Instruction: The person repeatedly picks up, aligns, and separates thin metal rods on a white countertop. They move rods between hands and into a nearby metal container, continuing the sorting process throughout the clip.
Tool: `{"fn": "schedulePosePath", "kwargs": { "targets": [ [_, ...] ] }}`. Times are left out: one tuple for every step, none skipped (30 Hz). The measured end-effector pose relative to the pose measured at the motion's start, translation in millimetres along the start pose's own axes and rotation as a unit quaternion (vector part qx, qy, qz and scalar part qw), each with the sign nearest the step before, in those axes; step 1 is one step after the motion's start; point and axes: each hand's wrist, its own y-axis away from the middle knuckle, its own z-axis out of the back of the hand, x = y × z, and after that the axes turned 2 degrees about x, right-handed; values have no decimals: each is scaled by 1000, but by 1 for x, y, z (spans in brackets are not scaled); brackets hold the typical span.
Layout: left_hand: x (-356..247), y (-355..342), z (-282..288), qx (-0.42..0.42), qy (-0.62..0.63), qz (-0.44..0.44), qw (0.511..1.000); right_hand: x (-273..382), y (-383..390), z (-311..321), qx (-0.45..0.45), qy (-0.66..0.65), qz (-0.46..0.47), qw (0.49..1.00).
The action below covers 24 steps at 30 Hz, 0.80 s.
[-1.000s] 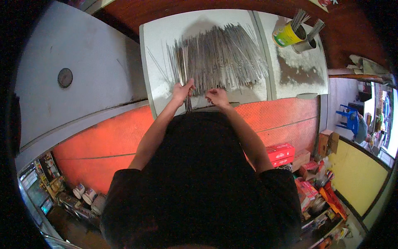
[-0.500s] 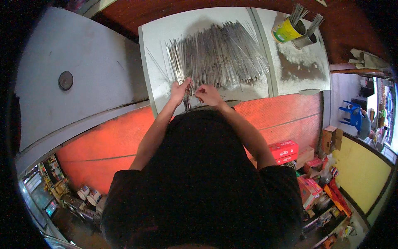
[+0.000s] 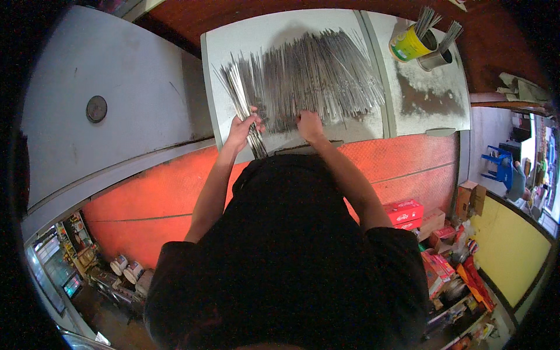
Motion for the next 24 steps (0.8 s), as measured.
{"fn": "schedulePosePath", "kwargs": {
  "targets": [
    [-10, 7, -13, 2, -8, -1, 1000, -2, -1, -1, 12, -1, -26, 1000],
    [-7, 7, -11, 13, 6, 13, 1000, -4, -3, -2, 24, -2, -53, 998],
    [-3, 7, -8, 25, 21, 26, 999, -4, -5, -4, 31, 16, -50, 998],
    [-3, 8, -10, 36, 37, 39, 998, -5, -8, -6, 38, 34, -48, 998],
    [-5, 12, -15, 16, 54, 52, 997, -6, -9, -6, 45, 53, -45, 997],
    [-2, 13, -16, 18, 55, 57, 997, -7, -9, -7, 53, 52, -62, 995],
    [1, 14, -16, 18, 57, 61, 996, 1, -8, -2, 62, 52, -77, 994],
    [3, 16, -16, 18, 59, 64, 996, 7, -7, 2, 71, 51, -92, 992],
    [7, 18, -17, 6, 56, 63, 996, 6, -7, 2, 70, 54, -81, 993],
    [9, 19, -17, 11, 56, 60, 997, 4, -7, 1, 69, 57, -71, 993],
    [12, 21, -17, 16, 56, 58, 997, 2, -7, 0, 68, 60, -61, 994],
    [15, 22, -17, 21, 57, 56, 997, 0, -7, -1, 61, 70, -57, 994],
    [16, 23, -16, 21, 62, 57, 996, 2, -7, -1, 54, 80, -52, 994],
    [17, 24, -15, 22, 67, 57, 996, 3, -7, 0, 47, 89, -46, 994],
    [18, 25, -13, 23, 72, 58, 995, 3, -6, 1, 41, 29, -70, 996],
    [18, 27, -13, 23, 85, 62, 994, 4, -6, 4, 35, -30, -93, 995],
    [17, 28, -11, 22, 98, 65, 993, 4, -6, 6, 29, -90, -115, 989],
    [17, 29, -11, 22, 111, 68, 991, 6, -8, 8, 36, -85, -122, 988],
    [20, 27, -8, 24, 135, 75, 988, 6, -11, 8, 42, -81, -130, 987],
    [23, 26, -6, 26, 159, 81, 984, 7, -15, 8, 48, -78, -137, 986],
    [26, 24, -3, 28, 183, 87, 979, 7, -18, 8, 53, -46, -120, 990],
    [24, 23, -5, 17, 160, 91, 983, 9, -21, 7, 57, -14, -104, 993],
    [22, 22, -7, 6, 138, 95, 986, 10, -23, 7, 61, 17, -88, 994],
    [21, 21, -11, -5, 115, 99, 988, 12, -25, 5, 75, 40, -92, 992]
  ]
}}
